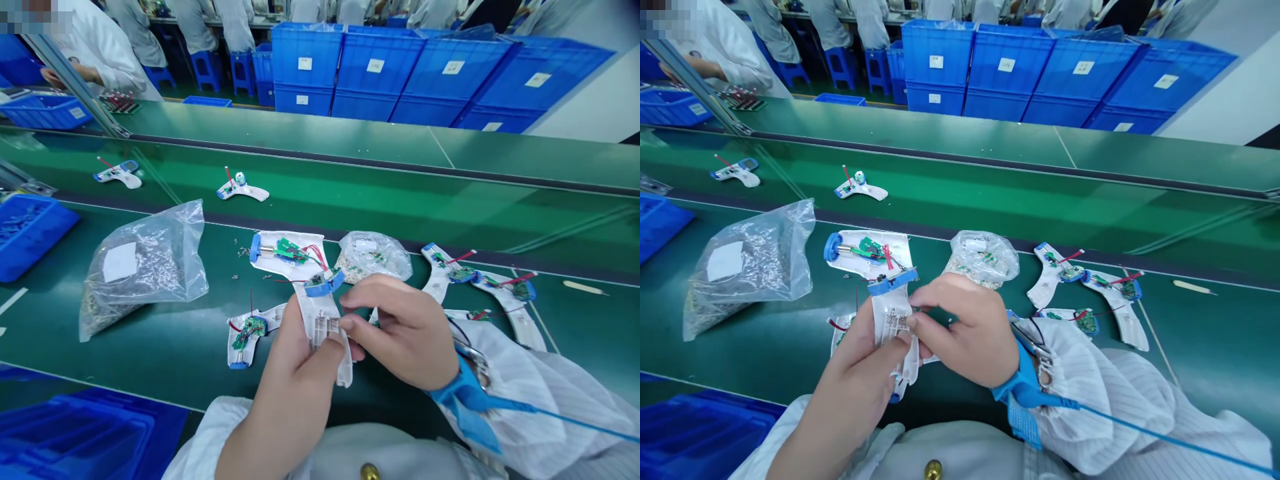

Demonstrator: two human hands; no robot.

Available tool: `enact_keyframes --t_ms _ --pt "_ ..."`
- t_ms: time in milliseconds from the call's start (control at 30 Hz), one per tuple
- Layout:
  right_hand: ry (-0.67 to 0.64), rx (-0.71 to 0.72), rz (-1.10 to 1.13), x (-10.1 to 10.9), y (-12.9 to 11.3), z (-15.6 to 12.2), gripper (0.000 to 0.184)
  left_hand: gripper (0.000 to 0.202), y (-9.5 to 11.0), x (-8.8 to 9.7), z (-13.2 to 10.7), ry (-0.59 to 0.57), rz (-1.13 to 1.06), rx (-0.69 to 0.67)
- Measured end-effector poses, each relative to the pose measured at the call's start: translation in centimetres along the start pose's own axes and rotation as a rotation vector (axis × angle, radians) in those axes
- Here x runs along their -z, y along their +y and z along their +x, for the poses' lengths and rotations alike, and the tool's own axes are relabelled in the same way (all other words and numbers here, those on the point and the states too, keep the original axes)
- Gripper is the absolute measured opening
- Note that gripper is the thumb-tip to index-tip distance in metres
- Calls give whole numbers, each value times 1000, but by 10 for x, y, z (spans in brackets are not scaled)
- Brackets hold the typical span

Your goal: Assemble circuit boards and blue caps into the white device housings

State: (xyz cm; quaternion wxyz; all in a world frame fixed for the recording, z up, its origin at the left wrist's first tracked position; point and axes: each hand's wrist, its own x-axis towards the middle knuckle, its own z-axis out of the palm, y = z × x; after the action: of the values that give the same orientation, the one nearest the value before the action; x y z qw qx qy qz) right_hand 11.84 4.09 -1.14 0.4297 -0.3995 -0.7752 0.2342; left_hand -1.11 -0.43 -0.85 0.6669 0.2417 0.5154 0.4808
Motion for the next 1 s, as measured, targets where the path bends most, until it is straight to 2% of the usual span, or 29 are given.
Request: enact_keyframes --t_ms 67,167,367,533,667,1000 --pt "-29 139 -30 3 0 -3 13 38 0 1 -1 -27 -30 43" --pt "-112 273 -47 6 2 -4 24 36 0 1 -3 -56 -42 60" --pt "-169 418 -148 11 7 -4 23 36 1 0 -1 -37 -20 44" --pt "-174 432 -156 13 9 -6 23 24 1 -2 -3 42 20 -23" --pt "-181 448 -131 14 12 -7 26 19 1 -3 -3 34 34 -11" --pt "-200 354 -129 12 14 -14 31 26 4 -4 -2 -1 155 -35"
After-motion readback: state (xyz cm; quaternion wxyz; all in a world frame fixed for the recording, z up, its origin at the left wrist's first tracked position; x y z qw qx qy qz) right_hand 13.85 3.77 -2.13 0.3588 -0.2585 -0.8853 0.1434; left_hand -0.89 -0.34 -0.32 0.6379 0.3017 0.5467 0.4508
